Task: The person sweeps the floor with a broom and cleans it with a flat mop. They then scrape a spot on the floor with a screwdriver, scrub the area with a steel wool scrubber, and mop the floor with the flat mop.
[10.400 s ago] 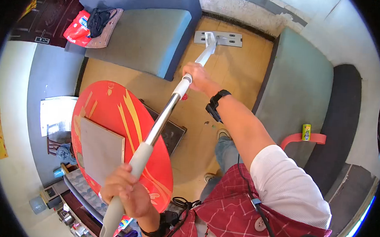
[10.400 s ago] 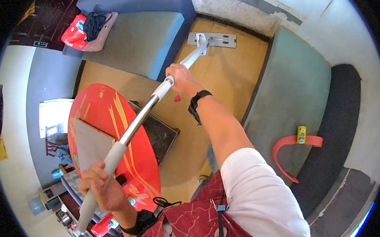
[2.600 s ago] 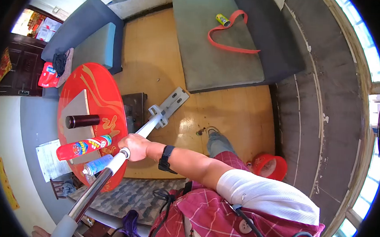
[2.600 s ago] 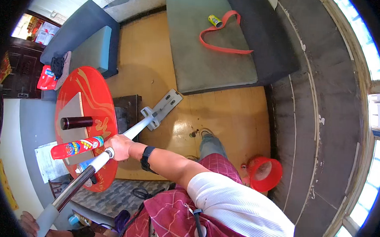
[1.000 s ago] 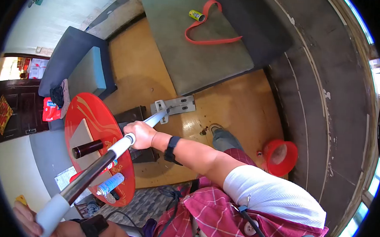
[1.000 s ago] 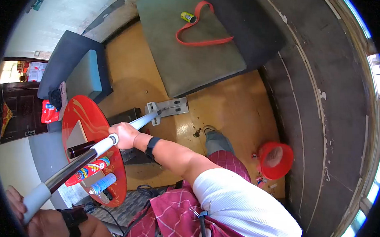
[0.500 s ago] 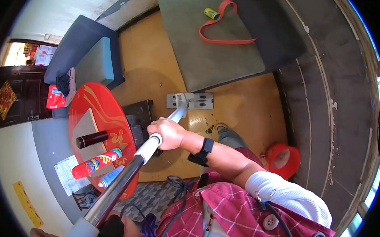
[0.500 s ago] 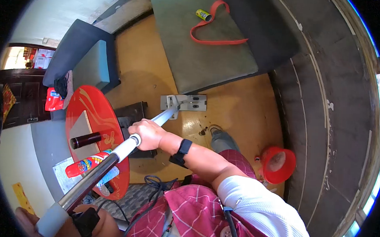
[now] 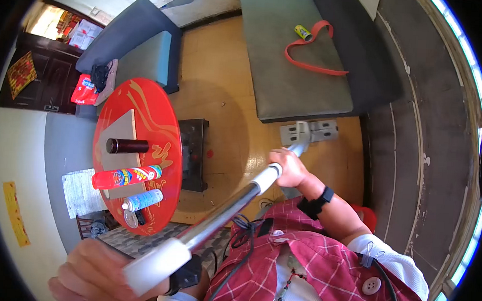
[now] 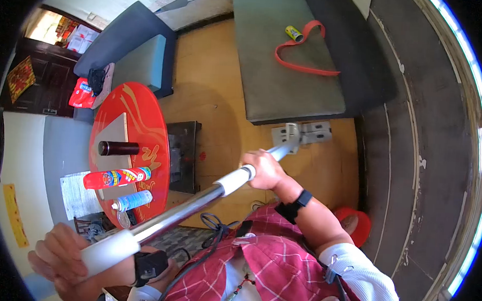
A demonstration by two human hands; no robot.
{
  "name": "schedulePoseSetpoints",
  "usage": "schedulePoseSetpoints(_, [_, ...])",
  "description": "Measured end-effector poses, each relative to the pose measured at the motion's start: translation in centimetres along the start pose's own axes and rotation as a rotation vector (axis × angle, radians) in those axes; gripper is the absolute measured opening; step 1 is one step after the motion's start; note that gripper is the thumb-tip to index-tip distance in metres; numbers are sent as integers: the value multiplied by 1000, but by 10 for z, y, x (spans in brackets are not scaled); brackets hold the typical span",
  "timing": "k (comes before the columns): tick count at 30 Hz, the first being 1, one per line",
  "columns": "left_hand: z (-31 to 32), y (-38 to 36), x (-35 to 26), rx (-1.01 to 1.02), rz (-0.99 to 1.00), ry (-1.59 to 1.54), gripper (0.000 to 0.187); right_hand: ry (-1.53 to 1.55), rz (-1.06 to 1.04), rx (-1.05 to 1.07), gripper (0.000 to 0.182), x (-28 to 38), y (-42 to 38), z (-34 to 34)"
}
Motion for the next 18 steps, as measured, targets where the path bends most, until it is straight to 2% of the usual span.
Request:
schedulePoseSetpoints(2, [15,-7,7,258,-36,-153,19,-25,60,-50,14,-8,-18,-2])
schedulePoseSetpoints(3, [9,-12,8,257,-38,-147,19,-38,113,-35,14,-13,-25,-1])
schedulePoseSetpoints(5, [7,-23,16,386,-122,-119,21,-72,144,-32,14,-12,-38,0])
schedulePoseSetpoints(6, [5,-25,20,201,-88,-134,24,-77,148,-33,14,-10,-42,4])
schedulePoseSetpoints(7, [-5,-29,31,195,-88,-145,24,-80,188,-45,14,-10,-50,7])
schedulePoseSetpoints(9, [-25,-36,52,348,-20,-512,18,-88,240,-72,15,-13,-68,18])
schedulePoseSetpoints(11, [-28,-30,65,305,27,-542,18,-138,231,-83,15,-10,-80,25])
schedulePoseSetpoints(13, [-19,-20,77,196,-65,-642,21,-161,217,-128,16,-9,-87,21])
schedulePoseSetpoints(15, [-9,0,89,265,-66,-746,24,-253,246,-228,17,-6,-96,5])
schedulePoseSetpoints(17, [6,12,85,447,46,-970,23,-307,230,-373,18,-2,-97,-14])
schedulePoseSetpoints(18, [8,14,89,396,7,-962,23,-354,254,-428,19,-6,-97,-23])
Point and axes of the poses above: each hand's wrist, its own y-axis towards the middle knuckle, its own z-axis out of the palm, x = y × z, the point moved 8 cm from there along y, towards the middle knuckle, and after that the axes turned 7 degrees about x, right-handed, at the moved point
